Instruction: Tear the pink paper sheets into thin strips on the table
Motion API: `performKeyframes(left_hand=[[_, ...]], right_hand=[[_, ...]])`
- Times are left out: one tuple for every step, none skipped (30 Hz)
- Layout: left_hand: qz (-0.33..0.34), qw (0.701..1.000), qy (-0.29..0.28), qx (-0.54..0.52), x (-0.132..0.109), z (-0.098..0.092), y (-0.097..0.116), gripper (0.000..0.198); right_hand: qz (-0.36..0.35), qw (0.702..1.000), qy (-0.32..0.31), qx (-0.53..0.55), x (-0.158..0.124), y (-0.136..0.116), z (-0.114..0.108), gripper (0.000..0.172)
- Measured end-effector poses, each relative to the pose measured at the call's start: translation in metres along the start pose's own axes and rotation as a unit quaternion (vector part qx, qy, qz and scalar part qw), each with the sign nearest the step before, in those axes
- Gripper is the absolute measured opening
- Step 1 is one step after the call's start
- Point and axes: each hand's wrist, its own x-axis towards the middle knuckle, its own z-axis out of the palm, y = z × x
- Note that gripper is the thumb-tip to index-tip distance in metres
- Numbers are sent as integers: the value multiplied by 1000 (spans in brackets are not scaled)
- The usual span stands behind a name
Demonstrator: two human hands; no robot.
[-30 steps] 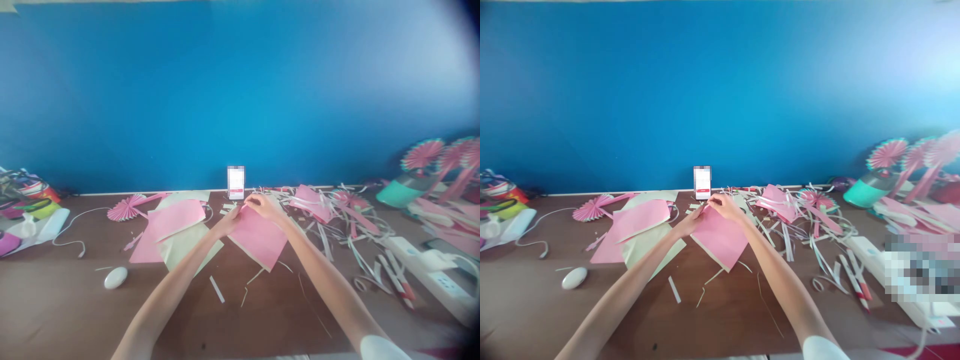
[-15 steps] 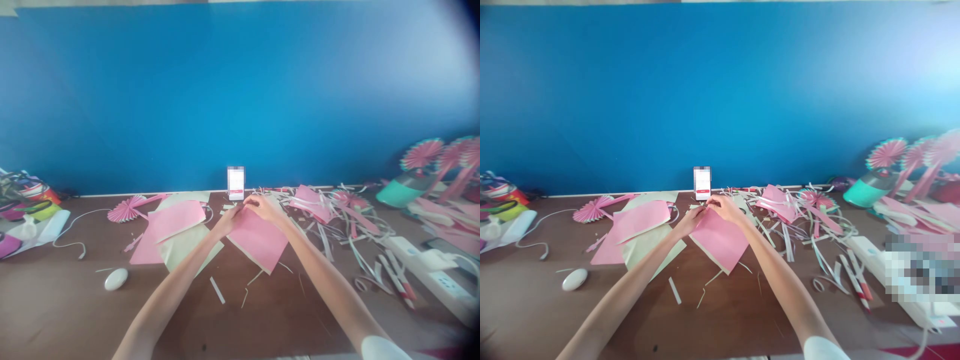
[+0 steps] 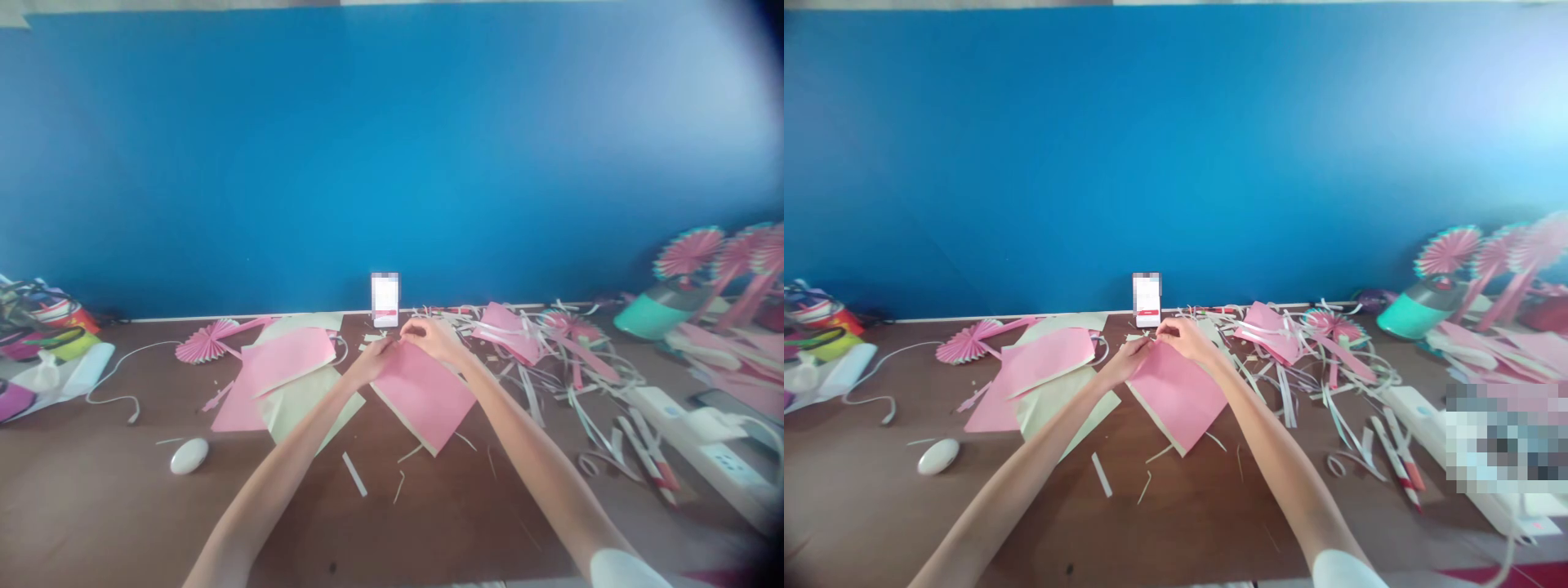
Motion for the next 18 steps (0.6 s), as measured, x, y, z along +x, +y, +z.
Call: performKeyframes(left_hand=[[1, 1000, -1, -4, 0, -1, 0, 44], [1, 1000, 0, -5, 0, -1, 0, 44], [1, 1000, 2, -5, 0, -1, 1, 44], [1, 1000, 3, -6, 0, -2, 2, 43], [2, 1000, 2, -9, -1, -2, 3, 43], [4, 1000, 0, -14, -1, -1, 4, 43], [5, 1000, -2, -16, -1, -1, 4, 42], [4, 1000, -1, -13, -2, -1, 5, 43], [0, 1000, 0, -6, -2, -1, 5, 43], [-5, 1000, 2, 4, -2, 0, 5, 43], [-11, 1000, 2, 14, -2, 0, 5, 44], [-16, 1000, -2, 20, -2, 0, 5, 44], [-19, 999, -11, 24, -2, -1, 5, 44], [-19, 999, -19, 24, -2, -2, 5, 43], [-15, 999, -25, 22, -2, -2, 5, 42], [-8, 999, -27, 21, -2, -3, 5, 40], [3, 999, -22, 24, -3, -4, 5, 37], [14, 999, -8, 32, -3, -5, 4, 33]], right_hand=[[-1, 1000, 0, 1, 0, 0, 0, 19], [-4, 1000, -2, 1, 0, 1, -1, 19], [-6, 1000, -6, 3, -1, 1, -1, 19], [-8, 1000, -12, 6, -1, 2, 0, 20], [-7, 1000, -23, 11, -1, 2, 0, 20], [-5, 999, -35, 18, -1, 3, 0, 20], [-1, 998, -49, 24, -1, 4, 1, 21], [4, 998, -62, 30, -1, 4, 2, 22], [8, 997, -71, 33, 0, 5, 3, 23], [11, 996, -77, 33, 0, 6, 3, 23], [14, 996, -79, 32, 0, 7, 4, 23], [16, 996, -79, 29, 0, 7, 4, 23], [17, 996, -79, 26, 0, 8, 4, 22], [18, 997, -77, 23, 0, 8, 3, 21], [17, 997, -74, 22, -1, 9, 2, 20], [15, 997, -67, 21, -1, 10, 1, 20], [14, 998, -56, 20, -1, 10, 0, 19], [14, 999, -42, 21, 0, 11, -1, 20]])
